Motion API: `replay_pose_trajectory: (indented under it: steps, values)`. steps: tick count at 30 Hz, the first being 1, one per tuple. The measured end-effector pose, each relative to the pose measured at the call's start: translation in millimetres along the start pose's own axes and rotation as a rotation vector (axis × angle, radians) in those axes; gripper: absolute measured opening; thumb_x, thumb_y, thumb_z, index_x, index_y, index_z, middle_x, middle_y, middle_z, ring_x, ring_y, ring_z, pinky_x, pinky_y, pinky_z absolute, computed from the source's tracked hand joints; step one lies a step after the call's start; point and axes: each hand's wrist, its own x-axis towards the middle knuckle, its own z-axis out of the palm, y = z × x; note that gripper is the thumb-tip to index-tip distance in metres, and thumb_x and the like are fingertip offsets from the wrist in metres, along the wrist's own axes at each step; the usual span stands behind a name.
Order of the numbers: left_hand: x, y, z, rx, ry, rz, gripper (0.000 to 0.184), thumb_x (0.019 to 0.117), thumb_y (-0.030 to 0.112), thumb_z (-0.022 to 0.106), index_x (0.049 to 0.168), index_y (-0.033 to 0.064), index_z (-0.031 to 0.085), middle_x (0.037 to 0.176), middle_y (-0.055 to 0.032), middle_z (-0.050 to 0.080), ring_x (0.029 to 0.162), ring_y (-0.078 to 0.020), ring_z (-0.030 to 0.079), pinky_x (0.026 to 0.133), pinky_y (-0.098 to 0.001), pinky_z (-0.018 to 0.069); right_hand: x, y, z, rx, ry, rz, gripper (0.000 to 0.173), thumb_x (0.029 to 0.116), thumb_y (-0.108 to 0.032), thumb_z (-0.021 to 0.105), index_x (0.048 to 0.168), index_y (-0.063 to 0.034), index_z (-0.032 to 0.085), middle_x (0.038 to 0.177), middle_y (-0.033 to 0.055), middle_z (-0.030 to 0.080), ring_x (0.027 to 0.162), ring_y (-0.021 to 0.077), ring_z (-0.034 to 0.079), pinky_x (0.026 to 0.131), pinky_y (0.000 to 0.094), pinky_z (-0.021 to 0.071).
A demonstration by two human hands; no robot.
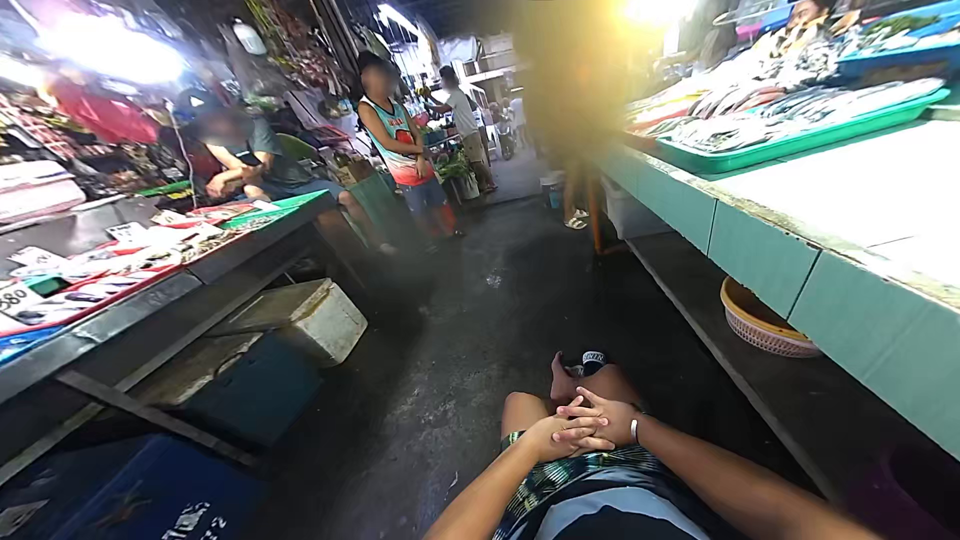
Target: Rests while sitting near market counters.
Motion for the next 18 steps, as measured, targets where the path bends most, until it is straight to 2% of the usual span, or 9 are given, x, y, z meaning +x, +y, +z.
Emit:
replay_pose_trajectory:
  steps: [3, 4, 5, 6, 9, 11, 13, 16, 18]
  values:
    - [-2.4, 4.0, 19.7, 0.285, 0.168, 0.118, 0.042, 0.1067, 0.018, 0.049, 0.147, 0.0178, 0.058, 0.157, -0.0003, 0.051, 0.151, -0.0214, 0.037, 0.123, -0.048, 0.0307, -7.3, -22.1, -2.8, 0.01, 0.047, 0.1, 0.058, 0.1057, -0.014, 0.049, 0.159, -0.0343, 0.04, 0.169, -0.0077, 0.03, 0.159, 0.0274, 0.015, 0.125, 0.0635, 0.0154]
    - [-2.3, 6.9, 27.9, 0.352, 0.281, 0.058, 0.037, 0.1055, 0.02, 0.055, 0.141, 0.0194, 0.064, 0.152, -0.0026, 0.056, 0.146, -0.0238, 0.045, 0.12, -0.0471, 0.0364, -9.7, -28.8, -2.5, 0.013, 0.1, 0.215, 0.06, 0.1035, -0.01, 0.051, 0.155, -0.0409, 0.046, 0.164, -0.0036, 0.041, 0.154, 0.0299, 0.032, 0.122, 0.0608, 0.0278]
    - [-0.4, 9.2, 33.3, 0.392, 0.366, -0.048, 0.032, 0.1022, 0.02, 0.061, 0.133, 0.0197, 0.07, 0.147, -0.0098, 0.06, 0.14, -0.0292, 0.052, 0.117, -0.049, 0.041, -11.4, -31.6, 0.5, -0.008, 0.238, 0.338, 0.06, 0.0979, -0.002, 0.054, 0.146, -0.0367, 0.058, 0.151, 0.0058, 0.057, 0.136, 0.0332, 0.056, 0.109, 0.0579, 0.0457]
    - [1.2, 10.0, 37.4, 0.405, 0.426, -0.182, 0.029, 0.0981, 0.016, 0.064, 0.126, 0.0193, 0.072, 0.144, -0.0165, 0.06, 0.135, -0.0325, 0.057, 0.113, -0.0486, 0.0459, -13.1, -35.2, -0.5, 0.072, 0.335, 0.544, 0.052, 0.0965, 0.002, 0.053, 0.14, -0.0238, 0.065, 0.141, 0.0134, 0.064, 0.124, 0.0362, 0.064, 0.104, 0.0575, 0.0509]
    - [-8.3, 12.0, 35.6, 0.213, 0.435, -0.684, 0.031, 0.099, 0.019, 0.056, 0.126, 0.0207, 0.071, 0.156, -0.0081, 0.049, 0.134, -0.0234, 0.056, 0.109, -0.0421, 0.0492, -35.5, -28.1, -1.7, 0.322, 0.341, 1.112, 0.044, 0.1011, -0.021, 0.053, 0.145, -0.019, 0.061, 0.154, 0.0099, 0.052, 0.141, 0.0292, 0.05, 0.117, 0.0576, 0.0377]
    - [-21.2, 13.4, 34.1, 0.028, 0.459, -0.881, 0.029, 0.1005, 0.023, 0.054, 0.124, 0.0195, 0.071, 0.148, -0.0039, 0.055, 0.126, -0.0185, 0.061, 0.104, -0.0401, 0.053, -60.7, -26.1, 10.9, 0.386, 0.31, 1.183, 0.043, 0.1036, -0.033, 0.051, 0.144, -0.0272, 0.061, 0.163, 0.0071, 0.039, 0.15, 0.0285, 0.037, 0.12, 0.0556, 0.0321]
    - [-29.8, 20.9, 35.2, -0.083, 0.499, -0.947, 0.028, 0.1006, 0.025, 0.055, 0.121, 0.0201, 0.073, 0.136, -0.002, 0.064, 0.119, -0.0164, 0.064, 0.104, -0.0406, 0.0525, -85.7, -33.2, 23.8, 0.542, 0.416, 1.151, 0.049, 0.107, -0.038, 0.048, 0.154, -0.024, 0.05, 0.166, 0.011, 0.033, 0.153, 0.0296, 0.032, 0.123, 0.0501, 0.0321]
    - [-39.0, 49.1, 34.8, -0.142, 0.44, -0.918, 0.03, 0.1027, 0.033, 0.052, 0.122, 0.0246, 0.073, 0.131, 0.003, 0.067, 0.129, -0.0138, 0.057, 0.117, -0.0423, 0.0386, -116.6, -49.2, 36.3, 0.787, 0.512, 1.175, 0.062, 0.11, -0.044, 0.04, 0.163, -0.014, 0.031, 0.167, 0.0102, 0.034, 0.152, 0.0223, 0.036, 0.125, 0.0443, 0.0313]
    - [-44.4, 64.4, 43.0, -0.143, 0.477, -0.849, 0.03, 0.103, 0.033, 0.051, 0.116, 0.0232, 0.076, 0.125, 0.0046, 0.071, 0.126, -0.0127, 0.06, 0.119, -0.0429, 0.0362, -137.6, -64.2, 44.0, 0.862, 0.483, 1.324, 0.056, 0.1121, -0.04, 0.037, 0.158, -0.0077, 0.039, 0.159, 0.0171, 0.045, 0.146, 0.0282, 0.044, 0.122, 0.0484, 0.034]
